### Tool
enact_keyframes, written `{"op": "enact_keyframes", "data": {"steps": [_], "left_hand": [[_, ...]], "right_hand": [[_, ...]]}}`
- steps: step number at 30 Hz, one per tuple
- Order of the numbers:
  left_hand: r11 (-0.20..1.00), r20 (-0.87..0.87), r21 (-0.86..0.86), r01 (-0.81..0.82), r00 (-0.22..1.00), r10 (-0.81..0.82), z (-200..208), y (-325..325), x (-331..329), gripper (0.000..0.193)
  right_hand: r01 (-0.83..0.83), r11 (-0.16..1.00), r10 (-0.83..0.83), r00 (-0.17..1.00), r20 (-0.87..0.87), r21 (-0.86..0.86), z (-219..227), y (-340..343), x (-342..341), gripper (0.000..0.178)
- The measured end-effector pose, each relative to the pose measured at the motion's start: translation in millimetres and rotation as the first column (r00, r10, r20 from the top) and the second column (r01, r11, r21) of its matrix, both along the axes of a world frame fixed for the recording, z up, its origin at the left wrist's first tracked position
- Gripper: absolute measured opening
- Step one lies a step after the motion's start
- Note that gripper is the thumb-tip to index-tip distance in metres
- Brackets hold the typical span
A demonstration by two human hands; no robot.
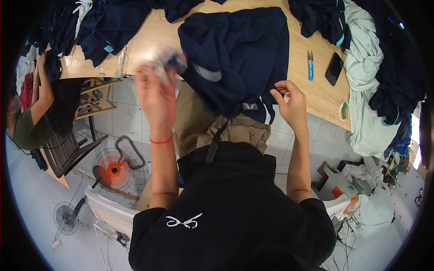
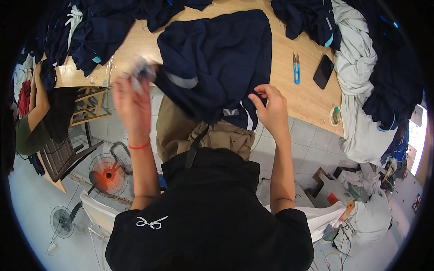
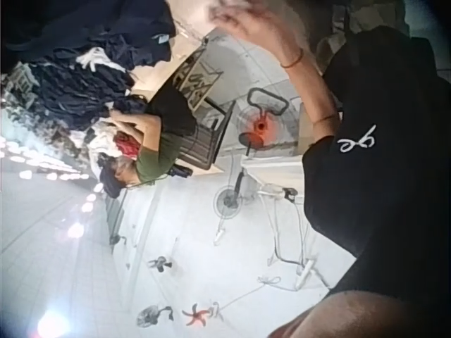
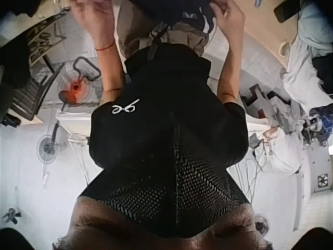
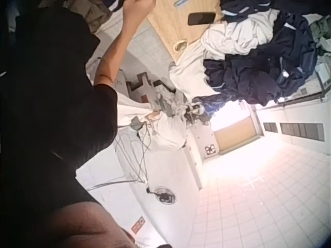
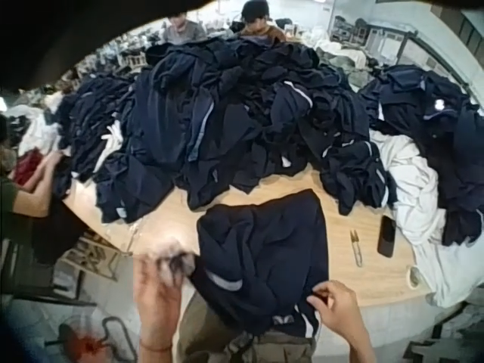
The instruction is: The recorder is using thread clippers to trim excess threads from blue athletic garments and inspecting them for quality control.
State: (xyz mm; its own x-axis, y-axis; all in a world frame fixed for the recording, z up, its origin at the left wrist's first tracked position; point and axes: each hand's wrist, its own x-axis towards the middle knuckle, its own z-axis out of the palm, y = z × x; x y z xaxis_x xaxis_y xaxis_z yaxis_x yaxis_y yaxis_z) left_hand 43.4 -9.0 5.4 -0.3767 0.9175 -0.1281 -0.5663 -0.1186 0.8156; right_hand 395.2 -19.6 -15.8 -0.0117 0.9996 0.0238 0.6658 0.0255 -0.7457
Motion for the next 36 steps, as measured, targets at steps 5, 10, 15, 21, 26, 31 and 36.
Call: {"op": "enact_keyframes", "data": {"steps": [5, 10, 15, 21, 26, 31, 36], "left_hand": [[0.985, -0.504, 0.131, 0.108, 0.863, -0.028, 13.9, 16.9, 19.6, 0.072], [0.947, -0.928, -0.104, 0.304, 0.314, -0.203, -51.3, -38.1, 51.9, 0.026], [0.846, -0.96, -0.259, 0.466, -0.026, -0.28, -78.4, -61.0, 75.2, 0.017], [0.875, 0.22, -0.218, 0.433, 0.895, -0.388, -28.6, -21.2, 41.7, 0.022], [0.871, 0.135, -0.371, 0.323, 0.946, -0.294, -30.4, 12.1, 21.1, 0.025], [0.955, -0.72, -0.24, 0.174, 0.627, -0.296, -29.9, -8.0, 13.5, 0.033], [0.966, -0.809, -0.203, -0.16, 0.583, -0.074, -16.7, -29.7, 17.8, 0.02]], "right_hand": [[-0.055, 0.979, 0.087, 0.984, 0.158, -0.197, -5.4, -38.8, 0.7, 0.038], [-0.074, 0.953, 0.151, 0.957, 0.247, -0.294, -23.0, -65.5, -5.4, 0.026], [0.003, 0.947, -0.071, 0.977, -0.199, -0.322, -35.1, -56.9, 15.0, 0.016], [0.076, 0.801, -0.596, 0.192, -0.78, -0.594, 20.8, -11.8, 5.9, 0.024], [-0.081, 0.857, -0.498, 0.122, -0.859, -0.508, 21.3, 9.4, -12.9, 0.026], [0.094, 0.94, -0.317, 0.604, -0.732, -0.329, 26.8, 2.1, -18.3, 0.034], [0.297, 0.949, -0.315, 0.905, -0.288, -0.105, 29.2, -7.1, -18.0, 0.028]]}}
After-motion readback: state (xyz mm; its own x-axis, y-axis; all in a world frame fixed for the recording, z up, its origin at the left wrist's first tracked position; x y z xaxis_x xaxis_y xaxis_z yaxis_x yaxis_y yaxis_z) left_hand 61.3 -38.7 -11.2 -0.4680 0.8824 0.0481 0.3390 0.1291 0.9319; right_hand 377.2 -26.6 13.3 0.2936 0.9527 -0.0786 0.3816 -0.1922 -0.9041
